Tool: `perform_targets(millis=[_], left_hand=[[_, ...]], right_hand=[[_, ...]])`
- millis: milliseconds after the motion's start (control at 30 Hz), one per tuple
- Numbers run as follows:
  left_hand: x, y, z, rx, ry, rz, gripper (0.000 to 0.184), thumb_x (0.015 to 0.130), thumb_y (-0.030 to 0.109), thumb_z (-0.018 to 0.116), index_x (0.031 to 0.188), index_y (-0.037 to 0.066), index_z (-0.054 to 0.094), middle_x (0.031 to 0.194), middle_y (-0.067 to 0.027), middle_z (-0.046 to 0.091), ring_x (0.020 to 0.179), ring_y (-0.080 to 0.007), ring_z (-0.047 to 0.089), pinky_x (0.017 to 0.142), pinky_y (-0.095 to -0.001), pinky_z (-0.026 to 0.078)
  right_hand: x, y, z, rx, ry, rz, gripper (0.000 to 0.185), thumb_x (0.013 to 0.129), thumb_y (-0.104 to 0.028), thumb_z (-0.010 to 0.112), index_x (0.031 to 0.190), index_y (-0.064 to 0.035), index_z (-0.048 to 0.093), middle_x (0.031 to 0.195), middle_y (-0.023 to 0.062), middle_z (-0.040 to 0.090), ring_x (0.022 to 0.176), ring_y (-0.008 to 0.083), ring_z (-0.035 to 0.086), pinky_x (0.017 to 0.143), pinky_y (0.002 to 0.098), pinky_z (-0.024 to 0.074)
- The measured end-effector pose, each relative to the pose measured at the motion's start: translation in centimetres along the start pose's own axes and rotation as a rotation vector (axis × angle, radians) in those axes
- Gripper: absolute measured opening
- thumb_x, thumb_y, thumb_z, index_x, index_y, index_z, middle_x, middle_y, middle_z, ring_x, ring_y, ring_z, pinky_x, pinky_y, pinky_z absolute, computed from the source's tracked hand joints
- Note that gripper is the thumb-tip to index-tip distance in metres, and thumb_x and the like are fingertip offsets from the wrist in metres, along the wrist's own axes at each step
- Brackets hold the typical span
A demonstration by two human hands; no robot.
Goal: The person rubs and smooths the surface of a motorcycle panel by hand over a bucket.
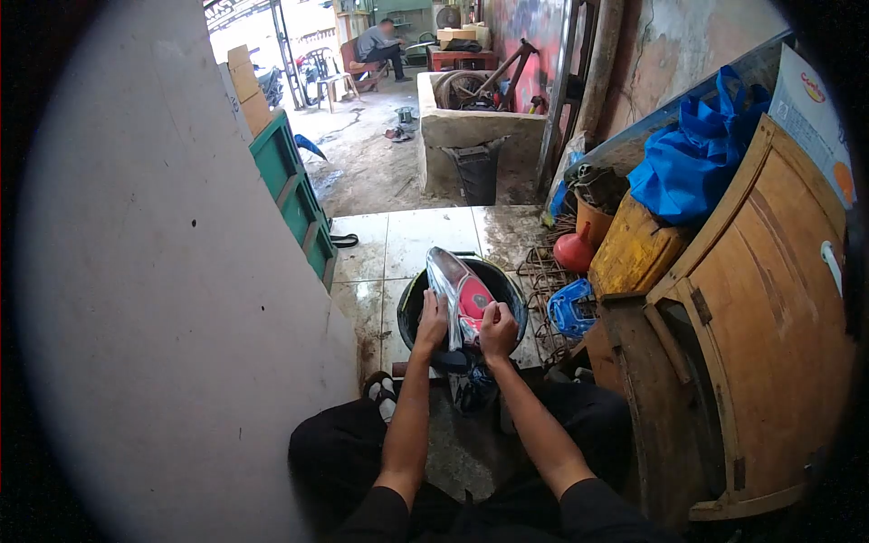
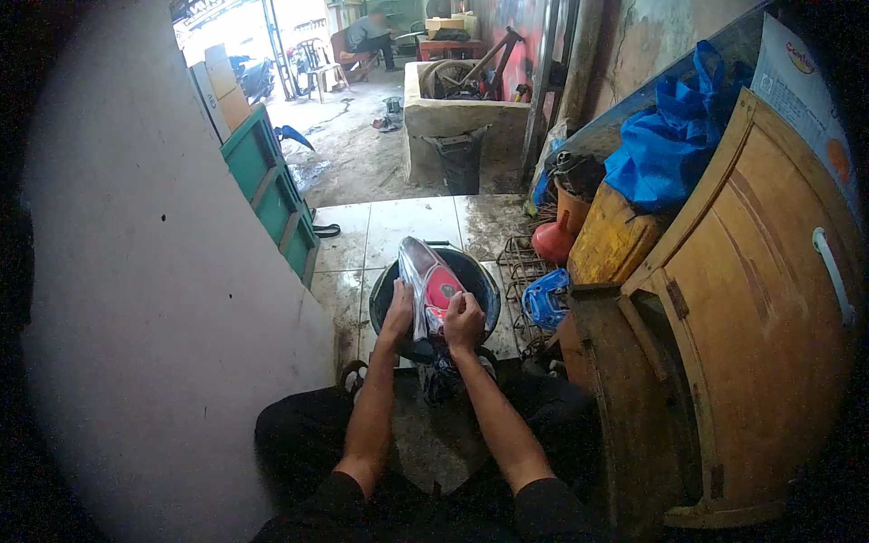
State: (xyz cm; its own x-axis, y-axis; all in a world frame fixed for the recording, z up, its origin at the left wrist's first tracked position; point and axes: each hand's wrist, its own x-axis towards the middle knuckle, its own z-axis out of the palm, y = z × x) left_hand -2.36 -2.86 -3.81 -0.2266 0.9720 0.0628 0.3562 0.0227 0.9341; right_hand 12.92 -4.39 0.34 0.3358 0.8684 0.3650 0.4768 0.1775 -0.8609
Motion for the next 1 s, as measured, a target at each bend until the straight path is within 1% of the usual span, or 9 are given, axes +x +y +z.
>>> perform_targets(millis=[33, 167, 300, 500, 567, 633, 800, 933, 1000], left_hand=[[1.9, -4.8, 0.7, -0.041, -0.042, 0.117, 0.075, 0.106, 0.049, 0.027, 0.15, -0.012, 0.022, 0.157, -0.0332, 0.018, 0.149, -0.0417, 0.015, 0.122, -0.0421, 0.012], [-0.5, -1.9, 1.8, 0.233, -0.069, 0.243, 0.064, 0.108, 0.04, 0.029, 0.148, -0.01, 0.027, 0.155, -0.0337, 0.022, 0.145, -0.0486, 0.019, 0.12, -0.0471, 0.015], [-1.8, 3.2, 1.2, 0.171, -0.066, 0.173, 0.072, 0.106, 0.046, 0.031, 0.149, -0.01, 0.024, 0.156, -0.0325, 0.022, 0.148, -0.0437, 0.017, 0.121, -0.0458, 0.013], [1.0, -0.2, -0.1, 0.008, -0.078, 0.104, 0.079, 0.104, 0.052, 0.032, 0.151, -0.011, 0.021, 0.158, -0.0328, 0.018, 0.149, -0.0453, 0.013, 0.122, -0.0443, 0.01], [2.0, -4.8, 1.9, 0.212, -0.099, 0.196, 0.081, 0.103, 0.053, 0.035, 0.151, -0.011, 0.02, 0.157, -0.0346, 0.016, 0.149, -0.0451, 0.012, 0.122, -0.0443, 0.01], [-1.7, 2.7, 1.1, 0.062, -0.039, 0.051, 0.084, 0.102, 0.055, 0.039, 0.151, -0.011, 0.021, 0.157, -0.0337, 0.017, 0.149, -0.0449, 0.012, 0.122, -0.044, 0.01], [-0.2, 2.2, 0.6, 0.108, -0.029, 0.101, 0.086, 0.101, 0.057, 0.039, 0.151, -0.01, 0.023, 0.159, -0.0313, 0.016, 0.15, -0.0415, 0.012, 0.122, -0.0407, 0.012], [1.4, 0.5, -0.8, -0.088, -0.014, -0.027, 0.077, 0.104, 0.051, 0.034, 0.152, -0.009, 0.021, 0.16, -0.0282, 0.017, 0.151, -0.0353, 0.013, 0.122, -0.0356, 0.013], [1.0, 0.3, -1.5, -0.788, -0.239, -0.246, 0.071, 0.107, 0.046, 0.03, 0.152, -0.009, 0.02, 0.16, -0.0276, 0.017, 0.151, -0.0354, 0.014, 0.122, -0.0359, 0.013]], right_hand=[[0.1, -0.1, 0.0, 0.002, 0.006, -0.003, 0.032, 0.097, -0.027, 0.054, 0.08, -0.003, 0.065, 0.07, 0.0174, 0.065, 0.068, 0.0363, 0.066, 0.061, 0.045, 0.0489], [0.2, 0.2, 0.3, -0.004, 0.045, -0.038, 0.032, 0.097, -0.028, 0.054, 0.079, -0.0044, 0.065, 0.07, 0.0161, 0.066, 0.067, 0.0341, 0.066, 0.06, 0.0438, 0.0486], [0.1, 0.3, 0.2, 0.004, -0.027, 0.01, 0.03, 0.097, -0.025, 0.053, 0.081, -0.0017, 0.063, 0.076, 0.0178, 0.067, 0.072, 0.0379, 0.066, 0.063, 0.0467, 0.0501], [-0.1, -0.3, -0.3, 0.008, -0.03, 0.002, 0.032, 0.097, -0.027, 0.053, 0.081, -0.0009, 0.063, 0.076, 0.018, 0.067, 0.07, 0.037, 0.066, 0.062, 0.0455, 0.0495], [-0.1, -0.4, -0.3, 0.005, -0.019, -0.004, 0.032, 0.097, -0.027, 0.053, 0.082, -0.0008, 0.064, 0.075, 0.0172, 0.067, 0.071, 0.0362, 0.066, 0.064, 0.0449, 0.05], [0.0, -0.5, -0.3, -0.01, -0.033, 0.012, 0.032, 0.097, -0.027, 0.053, 0.082, -0.0008, 0.064, 0.075, 0.0171, 0.067, 0.071, 0.0358, 0.067, 0.064, 0.0447, 0.0501], [0.1, 0.0, 0.0, -0.027, -0.036, 0.007, 0.035, 0.098, -0.03, 0.052, 0.082, -0.0019, 0.063, 0.074, 0.0172, 0.066, 0.07, 0.0359, 0.066, 0.062, 0.0458, 0.0485], [0.0, -0.1, -0.2, -0.002, -0.038, 0.019, 0.035, 0.098, -0.03, 0.051, 0.08, -0.0026, 0.063, 0.073, 0.0168, 0.065, 0.07, 0.0371, 0.065, 0.062, 0.0464, 0.0478], [-0.1, -0.1, -0.1, 0.015, -0.036, 0.007, 0.034, 0.098, -0.03, 0.052, 0.081, -0.003, 0.063, 0.073, 0.0168, 0.065, 0.071, 0.0376, 0.065, 0.062, 0.047, 0.0475]])
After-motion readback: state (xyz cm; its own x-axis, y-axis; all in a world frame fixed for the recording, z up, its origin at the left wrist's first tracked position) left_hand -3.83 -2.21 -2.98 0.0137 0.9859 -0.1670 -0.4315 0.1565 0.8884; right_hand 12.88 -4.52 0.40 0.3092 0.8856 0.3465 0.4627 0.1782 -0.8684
